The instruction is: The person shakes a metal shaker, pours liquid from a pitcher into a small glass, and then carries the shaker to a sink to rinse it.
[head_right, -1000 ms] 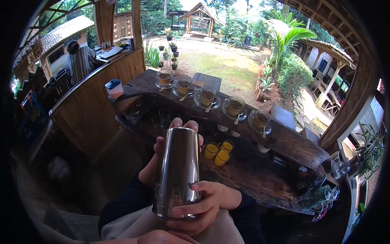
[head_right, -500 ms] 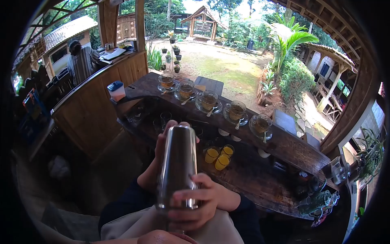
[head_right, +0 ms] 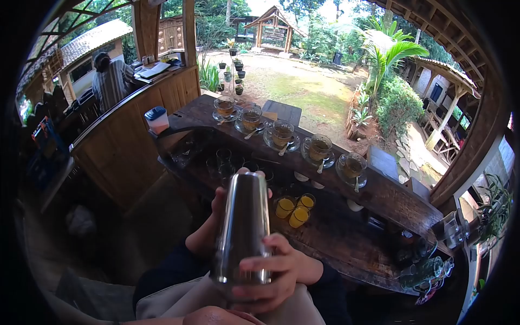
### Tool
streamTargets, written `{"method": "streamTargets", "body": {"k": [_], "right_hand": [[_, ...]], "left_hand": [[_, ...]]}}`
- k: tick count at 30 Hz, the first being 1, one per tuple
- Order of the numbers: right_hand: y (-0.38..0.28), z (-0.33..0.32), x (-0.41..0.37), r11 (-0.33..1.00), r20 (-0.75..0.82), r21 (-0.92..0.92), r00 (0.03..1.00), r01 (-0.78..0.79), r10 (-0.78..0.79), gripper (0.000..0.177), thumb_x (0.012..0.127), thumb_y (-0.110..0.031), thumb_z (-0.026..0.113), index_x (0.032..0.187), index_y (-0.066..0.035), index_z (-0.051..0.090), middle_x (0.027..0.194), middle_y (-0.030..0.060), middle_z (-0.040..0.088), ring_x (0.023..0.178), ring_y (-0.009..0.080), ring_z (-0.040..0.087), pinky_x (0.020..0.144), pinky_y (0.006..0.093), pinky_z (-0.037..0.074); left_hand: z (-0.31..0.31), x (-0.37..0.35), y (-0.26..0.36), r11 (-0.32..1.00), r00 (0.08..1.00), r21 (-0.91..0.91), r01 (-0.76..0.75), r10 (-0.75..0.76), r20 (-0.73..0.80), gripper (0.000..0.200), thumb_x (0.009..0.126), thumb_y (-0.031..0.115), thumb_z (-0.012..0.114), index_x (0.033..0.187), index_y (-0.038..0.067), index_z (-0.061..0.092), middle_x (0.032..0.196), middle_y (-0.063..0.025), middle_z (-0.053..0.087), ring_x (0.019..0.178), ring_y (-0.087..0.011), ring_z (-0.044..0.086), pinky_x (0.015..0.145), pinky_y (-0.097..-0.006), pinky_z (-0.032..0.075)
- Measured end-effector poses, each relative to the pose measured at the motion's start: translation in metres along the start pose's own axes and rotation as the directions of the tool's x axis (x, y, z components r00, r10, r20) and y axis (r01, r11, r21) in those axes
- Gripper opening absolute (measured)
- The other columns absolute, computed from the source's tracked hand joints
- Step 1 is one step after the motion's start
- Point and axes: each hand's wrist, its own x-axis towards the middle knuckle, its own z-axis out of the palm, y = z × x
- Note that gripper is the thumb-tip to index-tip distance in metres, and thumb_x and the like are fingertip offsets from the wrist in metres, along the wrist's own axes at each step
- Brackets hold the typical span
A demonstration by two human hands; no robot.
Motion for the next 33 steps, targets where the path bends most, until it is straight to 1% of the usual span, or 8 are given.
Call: {"method": "streamTargets", "body": {"k": [10, 15, 18, 20, 23, 29, 31, 33], "right_hand": [[0.022, -0.001, -0.018, 0.587, -0.072, -0.013, 0.587, -0.809, 0.807, 0.05, 0.065, -0.021, 0.078, 0.112, -0.012, 0.062, 0.121, 0.0134, 0.055, 0.117, 0.0337, 0.05, 0.098, 0.0508, 0.036], [-0.01, -0.01, 0.007, 0.989, 0.164, -0.045, 0.977, 0.143, -0.134, 0.039, 0.072, -0.021, 0.073, 0.108, -0.032, 0.063, 0.114, -0.0016, 0.061, 0.113, 0.0291, 0.055, 0.096, 0.0553, 0.032], [0.014, 0.013, -0.027, 0.992, -0.015, -0.094, 0.996, 0.088, -0.09, 0.036, 0.074, -0.021, 0.07, 0.107, -0.035, 0.063, 0.114, -0.0044, 0.06, 0.111, 0.0313, 0.056, 0.094, 0.054, 0.034], [0.032, 0.005, -0.042, 0.944, 0.175, -0.154, 0.932, -0.292, 0.316, 0.043, 0.068, -0.024, 0.075, 0.109, -0.024, 0.063, 0.12, 0.0062, 0.057, 0.109, 0.0325, 0.056, 0.094, 0.0548, 0.035], [0.037, 0.011, -0.033, 0.605, -0.22, 0.011, 0.588, -0.796, 0.778, 0.04, 0.067, -0.022, 0.076, 0.103, -0.008, 0.064, 0.114, 0.0165, 0.055, 0.11, 0.0354, 0.055, 0.092, 0.0613, 0.036], [0.004, 0.028, -0.015, 0.999, -0.024, -0.022, 0.999, -0.03, 0.029, 0.039, 0.067, -0.018, 0.076, 0.104, -0.02, 0.065, 0.115, -0.0013, 0.058, 0.112, 0.0335, 0.054, 0.1, 0.0607, 0.03], [0.041, 0.112, -0.086, 0.949, -0.681, 0.282, 0.726, 0.138, 0.097, 0.046, 0.071, -0.02, 0.073, 0.114, -0.029, 0.059, 0.115, -0.003, 0.058, 0.115, 0.0331, 0.052, 0.1, 0.0626, 0.028], [0.047, 0.073, -0.09, 0.894, -0.371, 0.445, 0.92, 0.055, 0.129, 0.051, 0.072, -0.029, 0.071, 0.12, -0.025, 0.054, 0.118, 0.0002, 0.057, 0.118, 0.0343, 0.048, 0.102, 0.0545, 0.03]], "left_hand": [[-0.058, -0.011, -0.014, 0.969, 0.87, -0.231, 0.092, -0.191, -0.455, 0.043, 0.091, 0.04, 0.045, 0.114, 0.006, 0.056, 0.105, -0.0126, 0.061, 0.093, -0.0255, 0.063, 0.083, -0.0403, 0.053], [-0.005, 0.014, -0.011, 0.974, 0.973, -0.043, -0.222, 0.224, 0.052, 0.053, 0.087, 0.053, 0.05, 0.115, 0.008, 0.052, 0.105, -0.0136, 0.058, 0.091, -0.0302, 0.061, 0.082, -0.0436, 0.053], [-0.032, 0.005, -0.001, 0.994, 0.998, -0.105, -0.038, 0.032, -0.058, 0.052, 0.088, 0.053, 0.048, 0.11, 0.007, 0.052, 0.101, -0.0126, 0.057, 0.09, -0.0287, 0.06, 0.082, -0.0396, 0.052], [-0.037, -0.003, 0.005, 0.895, 0.866, -0.374, 0.244, -0.374, -0.331, 0.049, 0.089, 0.051, 0.042, 0.106, 0.007, 0.057, 0.1, -0.0129, 0.062, 0.09, -0.0288, 0.063, 0.082, -0.0419, 0.053], [-0.063, 0.0, -0.019, 0.969, 0.776, -0.23, -0.095, -0.072, -0.626, 0.048, 0.09, 0.046, 0.041, 0.11, 0.006, 0.057, 0.104, -0.0146, 0.064, 0.094, -0.0275, 0.064, 0.084, -0.0437, 0.052], [-0.005, 0.017, -0.005, 0.995, 0.992, -0.037, -0.097, 0.1, 0.079, 0.053, 0.087, 0.05, 0.056, 0.116, 0.006, 0.047, 0.116, -0.0161, 0.046, 0.108, -0.0326, 0.055, 0.084, -0.0459, 0.055], [-0.009, 0.029, -0.006, 0.982, 0.882, 0.0, -0.187, 0.168, 0.439, 0.055, 0.085, 0.047, 0.063, 0.118, 0.009, 0.041, 0.118, -0.0148, 0.038, 0.115, -0.0342, 0.049, 0.088, -0.0484, 0.053], [-0.022, 0.005, 0.007, 0.933, 0.972, -0.274, 0.233, -0.22, 0.079, 0.053, 0.086, 0.042, 0.063, 0.124, 0.012, 0.04, 0.118, -0.0121, 0.047, 0.106, -0.0285, 0.055, 0.095, -0.0437, 0.049]]}}
